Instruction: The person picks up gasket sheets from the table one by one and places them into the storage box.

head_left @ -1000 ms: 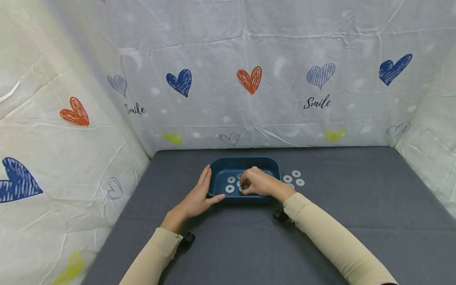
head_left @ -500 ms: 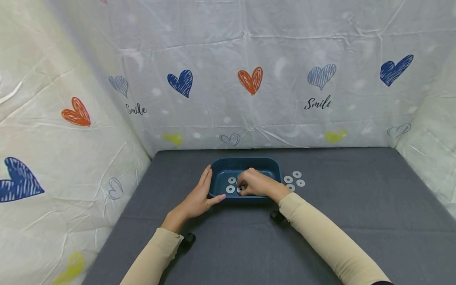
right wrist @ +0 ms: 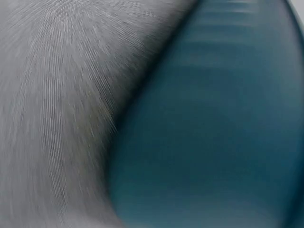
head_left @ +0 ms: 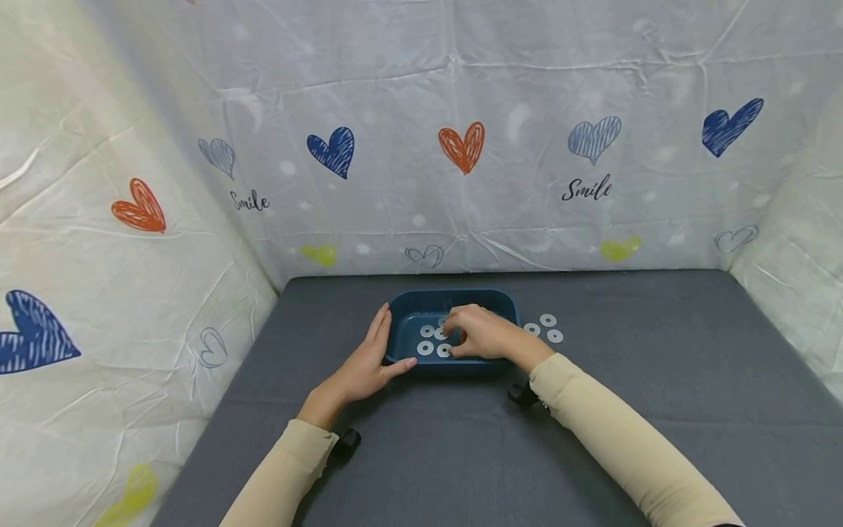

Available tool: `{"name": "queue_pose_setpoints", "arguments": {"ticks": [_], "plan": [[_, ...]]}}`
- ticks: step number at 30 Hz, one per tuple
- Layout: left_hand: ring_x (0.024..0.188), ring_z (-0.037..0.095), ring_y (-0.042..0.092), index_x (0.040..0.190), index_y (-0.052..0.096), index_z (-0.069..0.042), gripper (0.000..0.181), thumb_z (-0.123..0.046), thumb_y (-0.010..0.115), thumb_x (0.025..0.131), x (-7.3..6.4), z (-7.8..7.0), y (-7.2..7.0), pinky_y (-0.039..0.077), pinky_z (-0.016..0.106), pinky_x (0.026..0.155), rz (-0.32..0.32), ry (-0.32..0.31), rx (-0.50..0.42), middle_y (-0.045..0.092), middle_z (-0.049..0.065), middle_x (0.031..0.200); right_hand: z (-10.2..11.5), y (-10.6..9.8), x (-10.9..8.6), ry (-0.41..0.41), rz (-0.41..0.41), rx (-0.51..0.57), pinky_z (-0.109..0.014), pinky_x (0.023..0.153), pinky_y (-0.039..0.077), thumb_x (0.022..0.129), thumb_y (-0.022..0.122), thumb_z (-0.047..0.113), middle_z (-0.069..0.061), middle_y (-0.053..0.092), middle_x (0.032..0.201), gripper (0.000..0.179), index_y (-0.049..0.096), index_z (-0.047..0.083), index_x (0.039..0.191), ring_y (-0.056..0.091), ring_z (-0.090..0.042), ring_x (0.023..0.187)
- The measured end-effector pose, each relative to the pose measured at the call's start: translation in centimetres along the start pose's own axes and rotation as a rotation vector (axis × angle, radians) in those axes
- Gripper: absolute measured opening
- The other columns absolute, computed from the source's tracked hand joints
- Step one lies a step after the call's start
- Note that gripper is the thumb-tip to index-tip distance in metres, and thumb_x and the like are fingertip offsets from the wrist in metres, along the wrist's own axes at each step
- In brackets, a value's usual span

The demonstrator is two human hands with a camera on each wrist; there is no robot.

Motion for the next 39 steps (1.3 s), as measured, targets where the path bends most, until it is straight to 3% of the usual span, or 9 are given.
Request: {"name": "queue_pose_setpoints", "arguments": {"ticks": [7, 15, 23, 28, 39], "plan": [[0.156, 0.037, 0.009, 0.163, -0.006, -0.003, 0.11, -0.051, 0.067, 0.097, 0.1, 0.0, 0.0, 0.023, 0.057, 0.12, -0.001, 0.007, -0.002, -0.013, 0.014, 0.171, 0.2, -2.6, -3.1, 0.007, -0.022, -0.068, -0.029, 0.073, 0.054, 0.094, 0.076, 0.02, -0.005, 0.066, 0.114, 0.027, 0.075, 0.006, 0.118, 0.067, -0.018, 0.088], [0.156, 0.037, 0.009, 0.163, -0.005, -0.002, 0.109, -0.047, 0.069, 0.097, 0.2, 0.0, -0.1, 0.023, 0.057, 0.12, -0.002, 0.011, 0.013, -0.012, 0.015, 0.171, -0.3, -4.3, -6.4, 0.008, -0.072, -0.105, -0.036, 0.082, 0.055, 0.095, 0.074, 0.024, -0.003, 0.066, 0.116, 0.023, 0.076, 0.012, 0.115, 0.067, -0.023, 0.101], [0.156, 0.037, 0.009, 0.163, -0.006, -0.002, 0.11, -0.05, 0.068, 0.097, 0.1, -0.1, -0.1, 0.022, 0.057, 0.12, 0.012, 0.0, 0.009, -0.014, 0.012, 0.171, -1.3, -5.0, -9.3, 0.045, -0.122, -0.105, -0.043, 0.089, 0.054, 0.095, 0.075, 0.021, -0.006, 0.065, 0.121, 0.029, 0.073, 0.01, 0.121, 0.065, -0.029, 0.109], [0.156, 0.037, 0.01, 0.163, -0.006, -0.002, 0.111, -0.054, 0.067, 0.096, 0.1, 0.1, -0.1, 0.023, 0.057, 0.12, 0.013, 0.004, 0.012, -0.013, 0.013, 0.171, -2.1, -5.3, -10.9, 0.062, -0.147, -0.082, -0.043, 0.087, 0.054, 0.094, 0.075, 0.019, -0.007, 0.065, 0.121, 0.031, 0.072, 0.008, 0.123, 0.065, -0.024, 0.106], [0.156, 0.038, 0.01, 0.163, -0.006, -0.003, 0.109, -0.048, 0.069, 0.097, 0.2, 0.1, 0.0, 0.023, 0.058, 0.12, 0.007, 0.003, 0.004, -0.012, 0.014, 0.171, -3.8, -5.8, -12.9, 0.111, -0.175, -0.068, -0.044, 0.089, 0.053, 0.092, 0.076, 0.016, -0.005, 0.064, 0.12, 0.032, 0.072, 0.009, 0.123, 0.065, -0.028, 0.108]]}}
Point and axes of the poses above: each hand's wrist, its own x-axis towards the middle knuckle, its own y-axis out of the palm, z = x × y, the point moved 1 cm from there along x, towards the middle knuckle
